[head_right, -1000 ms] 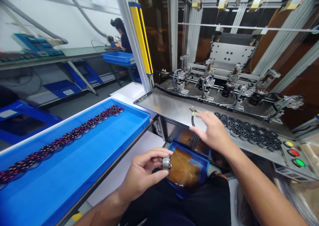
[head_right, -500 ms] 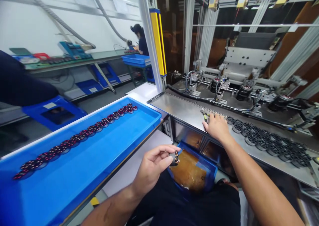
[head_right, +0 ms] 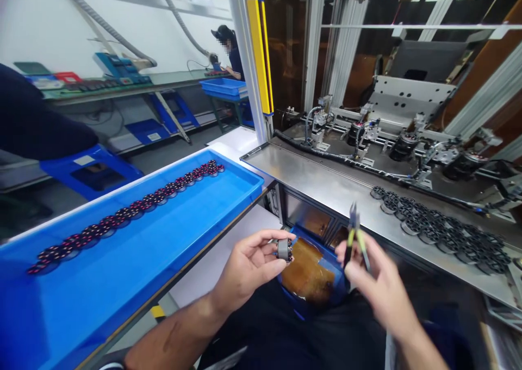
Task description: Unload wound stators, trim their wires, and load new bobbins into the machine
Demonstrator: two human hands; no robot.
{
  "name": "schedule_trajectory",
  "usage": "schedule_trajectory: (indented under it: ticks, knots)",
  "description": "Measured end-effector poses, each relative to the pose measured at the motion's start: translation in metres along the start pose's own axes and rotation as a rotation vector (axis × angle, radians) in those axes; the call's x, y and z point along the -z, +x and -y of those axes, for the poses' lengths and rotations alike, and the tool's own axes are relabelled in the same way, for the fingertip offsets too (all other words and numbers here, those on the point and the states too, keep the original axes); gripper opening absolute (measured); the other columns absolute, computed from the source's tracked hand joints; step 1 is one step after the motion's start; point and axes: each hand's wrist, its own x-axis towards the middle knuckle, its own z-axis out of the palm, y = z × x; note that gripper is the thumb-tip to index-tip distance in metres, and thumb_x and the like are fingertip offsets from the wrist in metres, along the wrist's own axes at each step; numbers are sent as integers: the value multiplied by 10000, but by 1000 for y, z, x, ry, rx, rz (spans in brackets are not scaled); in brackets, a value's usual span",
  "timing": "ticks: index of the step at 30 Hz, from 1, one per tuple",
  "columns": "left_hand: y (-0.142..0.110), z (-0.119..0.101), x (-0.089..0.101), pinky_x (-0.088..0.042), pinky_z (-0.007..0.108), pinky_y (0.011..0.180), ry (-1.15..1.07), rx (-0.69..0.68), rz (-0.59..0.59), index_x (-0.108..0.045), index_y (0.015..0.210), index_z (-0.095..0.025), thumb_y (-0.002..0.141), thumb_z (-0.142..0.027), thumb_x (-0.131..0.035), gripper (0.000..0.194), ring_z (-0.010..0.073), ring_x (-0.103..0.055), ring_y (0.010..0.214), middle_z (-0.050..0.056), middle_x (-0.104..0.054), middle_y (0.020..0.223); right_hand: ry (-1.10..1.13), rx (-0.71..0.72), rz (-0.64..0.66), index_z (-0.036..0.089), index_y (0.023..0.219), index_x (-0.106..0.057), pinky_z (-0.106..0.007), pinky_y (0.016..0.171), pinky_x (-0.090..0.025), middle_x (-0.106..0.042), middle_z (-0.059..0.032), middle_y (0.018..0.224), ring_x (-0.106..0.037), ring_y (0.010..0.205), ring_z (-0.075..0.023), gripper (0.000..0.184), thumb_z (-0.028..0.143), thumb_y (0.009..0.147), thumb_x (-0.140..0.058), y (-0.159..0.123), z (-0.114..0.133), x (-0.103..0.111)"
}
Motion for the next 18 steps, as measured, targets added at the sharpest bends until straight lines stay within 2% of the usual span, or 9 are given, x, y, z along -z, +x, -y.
schedule_trajectory:
  ticks: [3,6,9,11,14,18]
  knots:
    - [3,1,-8,-543,200,810,16,-4,-6,-692,1073,-173,775,-139,-778,312,119,-687,859,54,-748,920,-33,37,-79,277,1419,-427,-274,869,-596,-737,-66,1064,-740,928,-198,589,309,879,-661,-68,-4,-42]
    - [4,6,-17,-552,200,824,3,-1,22,-691,1067,-181,781,-134,-772,301,119,-699,866,49,-757,931,-126,98,-121,287,1431,-438,-313,876,-605,-738,-92,1124,-745,965,-230,622,278,858,-680,-101,-12,-69]
    - [4,10,-24,-559,194,815,-10,-3,59,-692,1065,-188,791,-121,-760,290,117,-709,862,44,-767,932,-231,131,-122,284,1452,-440,-392,963,-554,-654,-129,1321,-662,1173,-283,628,290,864,-662,-105,-15,-73]
    - [3,11,-26,-562,194,808,-5,4,73,-692,1069,-188,796,-111,-753,289,116,-712,852,44,-769,930,-255,154,-108,279,1459,-440,-410,1003,-511,-614,-129,1378,-604,1251,-286,634,279,862,-654,-101,-12,-69]
    - [-1,10,-25,-566,198,792,-3,9,77,-690,1073,-187,798,-115,-751,290,116,-711,831,47,-769,923,-277,205,-121,280,1441,-473,-380,999,-501,-634,-114,1356,-612,1240,-265,635,247,837,-668,-94,-5,-66]
    - [-4,6,-22,-564,203,772,-2,2,57,-695,1059,-162,787,-154,-768,281,124,-700,815,64,-757,901,-280,248,-118,247,1404,-525,-363,934,-565,-705,-126,1240,-684,1136,-277,617,216,806,-675,-85,2,-68]
